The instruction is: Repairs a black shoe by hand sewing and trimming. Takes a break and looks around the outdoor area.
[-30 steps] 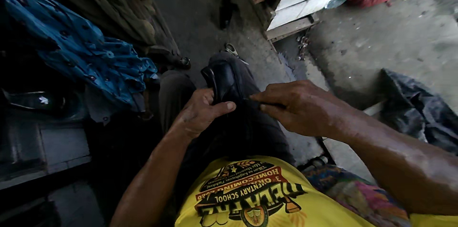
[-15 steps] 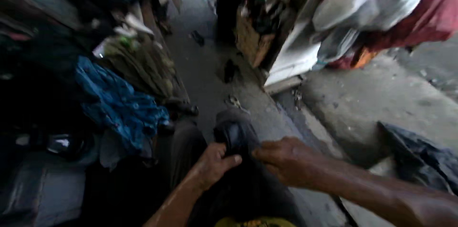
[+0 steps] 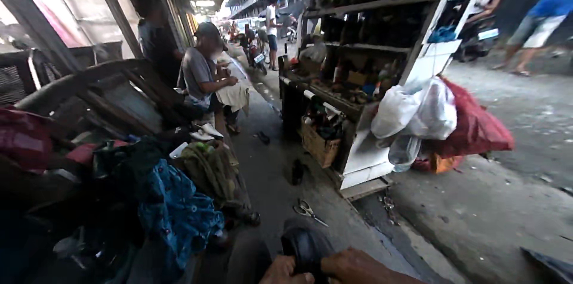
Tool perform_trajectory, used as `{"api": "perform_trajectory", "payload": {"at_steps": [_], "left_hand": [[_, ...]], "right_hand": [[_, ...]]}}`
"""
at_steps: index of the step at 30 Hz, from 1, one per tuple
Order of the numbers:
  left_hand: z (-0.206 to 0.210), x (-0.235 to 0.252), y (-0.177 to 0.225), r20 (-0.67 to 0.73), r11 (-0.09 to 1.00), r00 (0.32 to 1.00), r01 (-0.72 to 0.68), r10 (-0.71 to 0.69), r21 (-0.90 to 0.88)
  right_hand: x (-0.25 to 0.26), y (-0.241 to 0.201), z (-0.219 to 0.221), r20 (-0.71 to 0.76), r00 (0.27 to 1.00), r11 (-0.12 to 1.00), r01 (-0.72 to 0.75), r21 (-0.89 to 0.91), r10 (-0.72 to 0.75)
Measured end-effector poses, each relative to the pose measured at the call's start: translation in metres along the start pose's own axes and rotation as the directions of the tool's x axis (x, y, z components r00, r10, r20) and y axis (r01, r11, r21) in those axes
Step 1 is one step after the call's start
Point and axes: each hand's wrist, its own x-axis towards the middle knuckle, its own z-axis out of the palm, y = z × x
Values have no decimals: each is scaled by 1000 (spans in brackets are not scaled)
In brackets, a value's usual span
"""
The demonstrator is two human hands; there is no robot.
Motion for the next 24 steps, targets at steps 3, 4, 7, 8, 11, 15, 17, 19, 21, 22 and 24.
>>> {"api": "perform_trajectory", "payload": {"at_steps": [3,4,7,8,11,15,17,19,21,22,24], "left_hand": [[-4,-10,5,2,1000,1000,-7,7,28],[-7,-14,7,-13,999,1000,-22,23,28],[-33,-21,7,-219,997,973,-80,75,-14],[-48,-23,6,-313,996,946,-94,90,2],[-97,-26,6,-545,908,814,56,199,416],[-80,-25,20,-384,670,871,91,305,737],[-45,-18,22,-137,693,940,-126,312,710],[-22,-4,16,102,707,957,-270,271,654],[-15,9,14,246,674,966,-237,84,700],[-16,14,16,276,665,961,-203,-5,718],[-18,17,22,285,658,954,-155,-95,737]], "right_hand": [[-4,-11,-11,75,997,999,-33,34,30],[-7,-14,-11,47,999,998,-29,52,26],[-17,-12,-4,-46,998,996,-33,79,37],[-20,-10,-4,-42,997,993,-57,101,62],[-25,-2,-5,24,989,981,-149,123,147],[-20,-3,-9,125,969,972,-223,79,212],[-16,-3,-9,142,970,975,-209,73,197],[-12,-2,-7,122,977,979,-186,82,176],[-11,1,-3,98,982,982,-168,91,159],[-11,2,-3,103,980,979,-181,94,171],[-12,1,-6,119,973,973,-209,102,196]]}}
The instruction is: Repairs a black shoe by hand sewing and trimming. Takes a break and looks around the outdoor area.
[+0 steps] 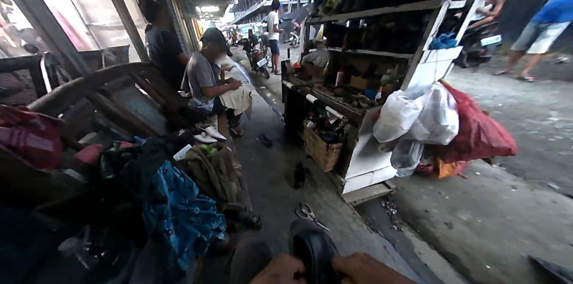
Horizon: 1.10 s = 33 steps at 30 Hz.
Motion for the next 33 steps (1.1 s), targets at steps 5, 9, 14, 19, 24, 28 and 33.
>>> {"api": "perform_trajectory", "payload": {"at_steps": [5,9,14,19,24,28,33], "left_hand": [[-7,-7,-1,35,998,999,-22,20,52],[-2,-7,2,0,996,997,-75,75,45],[-12,-4,7,203,997,979,-2,-13,73],[-13,-3,3,139,1000,990,7,-7,-2],[-15,-16,1,-192,999,981,-37,38,9],[-16,-29,-1,-301,884,925,-329,231,-333],[7,-15,-10,-247,525,965,-254,84,-813]], "right_hand": [[-3,2,2,-40,999,997,31,70,-28],[-2,4,4,-45,998,996,38,86,-34],[0,8,9,-67,996,995,61,83,-56],[-1,6,11,-114,992,993,59,105,-47],[-3,13,12,-112,994,992,34,121,-20],[-1,17,15,-123,992,995,35,91,-24],[4,22,14,-106,992,994,75,85,-66]]}}
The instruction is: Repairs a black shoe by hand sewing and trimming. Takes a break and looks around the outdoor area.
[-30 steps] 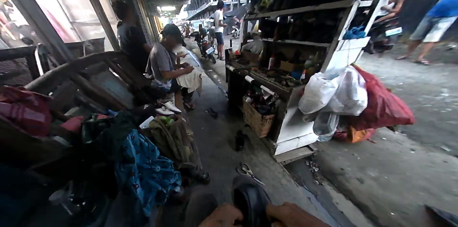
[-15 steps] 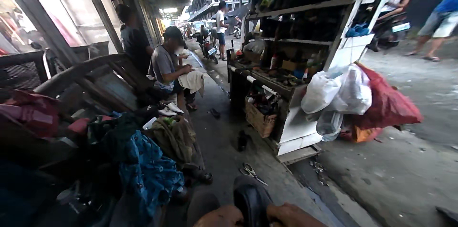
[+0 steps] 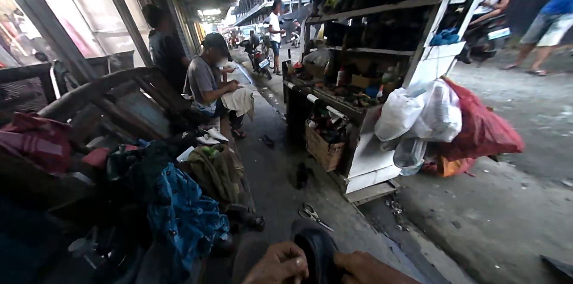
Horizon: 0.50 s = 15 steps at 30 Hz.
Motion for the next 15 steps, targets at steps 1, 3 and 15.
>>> {"api": "perform_trajectory", "payload": {"at_steps": [1,3,15], "left_hand": [[5,2,0,-81,989,996,37,-26,140],[18,8,8,-165,828,985,132,-49,545],[30,25,5,-16,735,961,222,-277,641]], "right_hand": [[0,-2,-2,16,1000,1000,-10,19,9],[-1,-7,-7,68,997,998,-51,48,47],[-10,-2,11,-97,995,994,-23,110,34]]}}
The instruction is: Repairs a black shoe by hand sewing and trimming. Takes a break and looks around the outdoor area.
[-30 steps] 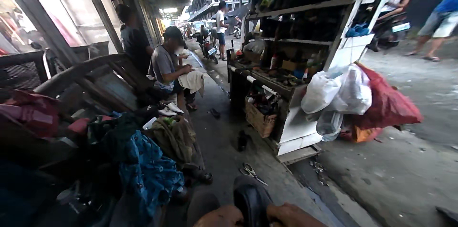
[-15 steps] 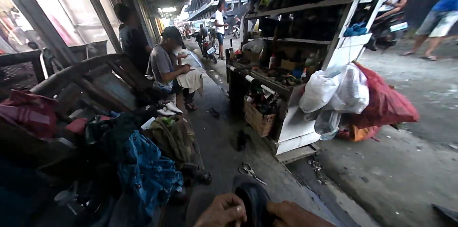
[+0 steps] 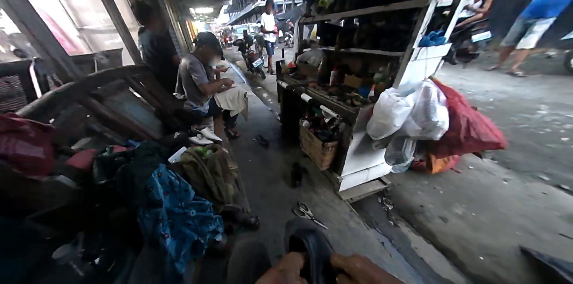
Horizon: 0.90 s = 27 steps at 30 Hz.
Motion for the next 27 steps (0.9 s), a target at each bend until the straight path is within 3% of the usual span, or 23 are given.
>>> {"api": "perform_trajectory", "payload": {"at_steps": [3,5,10,12,15,17,19,21,24,27], "left_hand": [[5,0,-5,1,999,999,-49,49,5],[8,1,-7,-17,997,997,-73,74,19],[7,1,-1,-75,996,997,32,-26,80],[7,-1,0,-127,999,992,2,5,52],[4,2,1,-219,995,975,19,-40,-99],[3,3,-12,-236,966,966,40,-102,-254],[5,1,-30,-225,944,973,-21,-57,-329],[6,-1,-41,-211,927,975,-135,63,-349],[6,0,-48,-174,885,967,-240,184,-399],[5,0,-43,-192,931,972,-188,132,-313]], "right_hand": [[-9,6,7,-33,999,999,-41,-19,40],[-17,16,15,-132,990,997,-53,-47,47],[-32,36,-8,-402,889,974,-225,34,219],[-39,39,-13,-455,855,967,-244,72,249],[-44,33,-10,-345,878,922,-223,317,331],[-47,24,-2,-199,913,778,-173,604,357],[-49,13,7,-82,963,609,-96,787,257],[-50,5,15,-27,997,542,-17,840,74],[-47,-2,19,-36,997,668,76,740,-74],[-46,8,15,-45,995,789,101,606,-92]]}}
